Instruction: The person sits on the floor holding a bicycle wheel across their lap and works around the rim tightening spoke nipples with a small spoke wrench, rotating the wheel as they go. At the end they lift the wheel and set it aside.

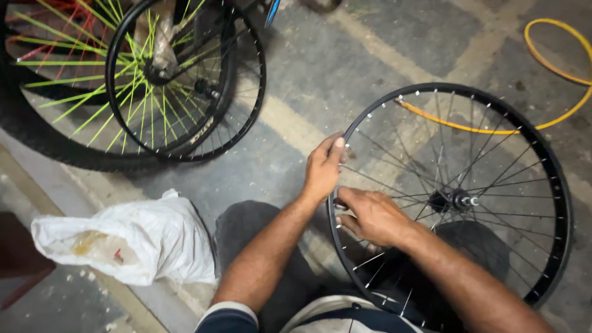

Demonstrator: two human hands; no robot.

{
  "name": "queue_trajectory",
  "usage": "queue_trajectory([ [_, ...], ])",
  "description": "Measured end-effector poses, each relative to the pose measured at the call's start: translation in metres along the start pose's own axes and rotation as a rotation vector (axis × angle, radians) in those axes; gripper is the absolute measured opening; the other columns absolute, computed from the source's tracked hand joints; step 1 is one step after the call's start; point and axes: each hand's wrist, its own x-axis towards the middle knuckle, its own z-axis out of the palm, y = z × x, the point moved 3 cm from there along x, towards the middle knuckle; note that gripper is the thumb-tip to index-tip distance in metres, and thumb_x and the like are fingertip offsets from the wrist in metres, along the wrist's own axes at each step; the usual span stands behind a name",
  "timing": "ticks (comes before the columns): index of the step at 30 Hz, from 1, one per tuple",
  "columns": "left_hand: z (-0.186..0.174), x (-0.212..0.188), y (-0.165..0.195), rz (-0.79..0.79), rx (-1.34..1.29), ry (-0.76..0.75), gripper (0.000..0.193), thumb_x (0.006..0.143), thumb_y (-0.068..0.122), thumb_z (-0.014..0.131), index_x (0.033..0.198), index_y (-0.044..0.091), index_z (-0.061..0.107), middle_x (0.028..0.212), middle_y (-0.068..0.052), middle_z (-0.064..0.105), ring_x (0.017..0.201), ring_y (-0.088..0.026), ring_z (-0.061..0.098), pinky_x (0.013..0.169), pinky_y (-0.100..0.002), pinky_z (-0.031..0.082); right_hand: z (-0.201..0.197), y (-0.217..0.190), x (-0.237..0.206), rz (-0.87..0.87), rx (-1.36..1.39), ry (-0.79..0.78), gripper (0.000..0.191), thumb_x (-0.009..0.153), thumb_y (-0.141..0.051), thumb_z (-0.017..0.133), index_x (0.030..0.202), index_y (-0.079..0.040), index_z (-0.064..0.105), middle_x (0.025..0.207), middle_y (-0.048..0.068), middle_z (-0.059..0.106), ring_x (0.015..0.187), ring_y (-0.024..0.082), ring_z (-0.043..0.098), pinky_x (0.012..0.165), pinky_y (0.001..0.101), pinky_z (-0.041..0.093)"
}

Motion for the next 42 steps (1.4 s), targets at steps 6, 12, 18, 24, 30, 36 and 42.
queue_trajectory([
  [6,0.001,-0.02,0.068,0.19,-0.139,-0.107,0.05,0.092,0.009,0.074,0.14,0.001,0.059,0.104,-0.001,0.069,0.084,-0.005,0.059,0.068,-0.023,0.047,-0.04,-0.032,-0.005,-0.008,0.157,0.052,0.023,0.09,-0.022,0.071,0.099,-0.005,0.058,0.09,0.018,0.066,0.09,0.043,0.065,0.075,0.0533,0.05],
  [12,-0.005,-0.058,0.232,0.511,-0.091,-0.101,0.06,0.092,0.004,0.072,0.147,0.002,0.048,0.095,0.002,0.062,0.081,-0.004,0.055,0.069,-0.021,0.046,-0.106,-0.098,-0.014,-0.342,0.053,0.36,0.021,0.089,-0.016,0.074,0.099,-0.004,0.06,0.092,0.015,0.063,0.09,0.04,0.064,0.078,0.0502,0.05],
  [18,0.029,-0.114,0.293,0.77,0.441,0.021,0.051,0.09,0.011,0.074,0.138,0.002,0.059,0.085,-0.001,0.058,0.072,-0.01,0.053,0.063,-0.028,0.046,-0.1,-0.102,-0.023,-0.555,0.092,0.718,0.037,0.079,-0.004,0.072,0.114,-0.002,0.061,0.108,0.018,0.066,0.105,0.04,0.064,0.092,0.0479,0.05],
  [24,0.059,-0.087,0.215,0.52,0.578,0.007,0.053,0.08,0.014,0.076,0.131,0.009,0.061,0.085,-0.011,0.068,0.062,-0.025,0.058,0.059,-0.039,0.048,-0.011,-0.019,-0.034,-0.29,0.353,0.676,0.042,0.08,-0.002,0.067,0.121,0.001,0.059,0.105,0.021,0.068,0.097,0.043,0.067,0.083,0.0454,0.054],
  [30,0.082,-0.033,0.131,0.444,0.793,-0.069,0.063,0.077,0.017,0.08,0.132,0.009,0.053,0.097,-0.02,0.071,0.095,-0.041,0.068,0.084,-0.049,0.052,0.065,0.058,-0.037,0.285,0.502,0.599,0.053,0.082,-0.014,0.071,0.131,-0.002,0.056,0.094,0.018,0.067,0.071,0.029,0.066,0.061,0.0397,0.054],
  [36,0.111,0.004,0.098,0.255,0.926,-0.122,0.065,0.075,0.023,0.083,0.131,0.011,0.052,0.104,-0.021,0.07,0.104,-0.042,0.066,0.091,-0.051,0.051,0.066,0.082,-0.047,0.17,0.638,0.778,0.036,0.086,-0.011,0.069,0.118,0.002,0.058,0.093,0.016,0.071,0.076,0.019,0.07,0.059,0.0332,0.057],
  [42,0.113,0.01,0.087,0.205,0.911,-0.125,0.071,0.067,0.025,0.088,0.128,0.01,0.054,0.101,-0.02,0.071,0.099,-0.039,0.068,0.089,-0.047,0.052,0.051,0.073,-0.055,0.22,0.687,0.764,0.026,0.086,-0.005,0.064,0.112,-0.001,0.064,0.093,0.014,0.074,0.078,0.022,0.071,0.069,0.0341,0.056],
])
